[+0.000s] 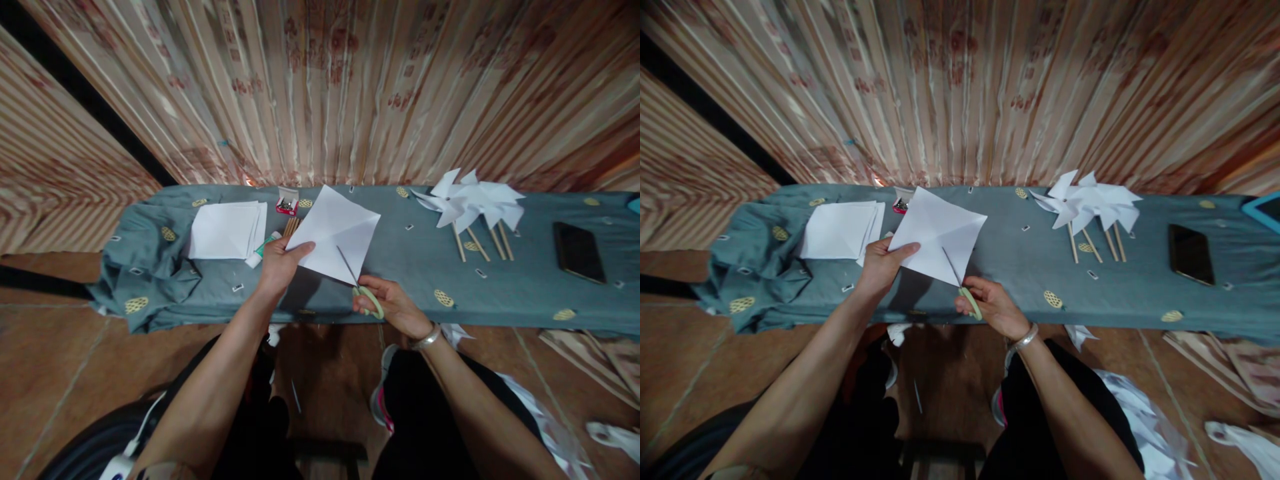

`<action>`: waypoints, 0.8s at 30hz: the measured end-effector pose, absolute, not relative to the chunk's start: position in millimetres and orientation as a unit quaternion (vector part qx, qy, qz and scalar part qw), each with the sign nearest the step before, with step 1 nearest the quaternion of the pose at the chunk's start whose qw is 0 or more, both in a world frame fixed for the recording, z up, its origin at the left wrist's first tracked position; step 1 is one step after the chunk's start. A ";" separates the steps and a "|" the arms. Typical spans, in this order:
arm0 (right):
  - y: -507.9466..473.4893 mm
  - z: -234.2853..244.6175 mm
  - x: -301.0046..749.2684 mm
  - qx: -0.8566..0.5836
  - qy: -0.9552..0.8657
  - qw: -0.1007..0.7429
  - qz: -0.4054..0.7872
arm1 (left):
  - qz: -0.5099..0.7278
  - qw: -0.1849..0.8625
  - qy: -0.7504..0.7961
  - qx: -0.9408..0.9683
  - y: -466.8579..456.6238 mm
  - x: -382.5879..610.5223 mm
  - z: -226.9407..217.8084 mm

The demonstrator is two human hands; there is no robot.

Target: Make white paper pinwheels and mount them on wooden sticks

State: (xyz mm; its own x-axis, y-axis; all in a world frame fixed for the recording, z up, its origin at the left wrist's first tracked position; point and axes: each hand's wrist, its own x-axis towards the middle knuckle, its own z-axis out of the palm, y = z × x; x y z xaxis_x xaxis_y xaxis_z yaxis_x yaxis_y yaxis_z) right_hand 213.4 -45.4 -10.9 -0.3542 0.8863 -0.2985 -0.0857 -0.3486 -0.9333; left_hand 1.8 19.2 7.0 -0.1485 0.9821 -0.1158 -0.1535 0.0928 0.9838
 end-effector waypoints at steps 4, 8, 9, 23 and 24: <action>-44.7 -11.6 212.5 -0.451 -0.440 0.349 0.694 | 0.549 0.520 0.528 0.387 19.6 1.8 7.7; -44.4 -10.0 213.1 -0.450 -0.454 0.344 0.688 | 0.548 0.526 0.527 0.382 18.8 2.7 9.1; -44.5 -9.3 213.5 -0.449 -0.460 0.341 0.686 | 0.547 0.529 0.526 0.380 18.6 3.1 9.0; -44.1 -9.0 214.8 -0.451 -0.459 0.348 0.682 | 0.541 0.534 0.528 0.377 18.7 5.9 6.0; -44.0 -9.4 214.8 -0.450 -0.458 0.349 0.682 | 0.540 0.535 0.528 0.379 18.7 5.8 5.8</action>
State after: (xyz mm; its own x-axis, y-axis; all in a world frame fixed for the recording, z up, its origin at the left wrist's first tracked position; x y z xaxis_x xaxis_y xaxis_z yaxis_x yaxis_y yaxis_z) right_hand 214.8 -44.0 -9.4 -0.3508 0.8892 -0.2938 -0.0642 -0.3359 -0.9397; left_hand 5.8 18.7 5.8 -0.1415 0.9777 -0.1550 -0.1777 0.1289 0.9756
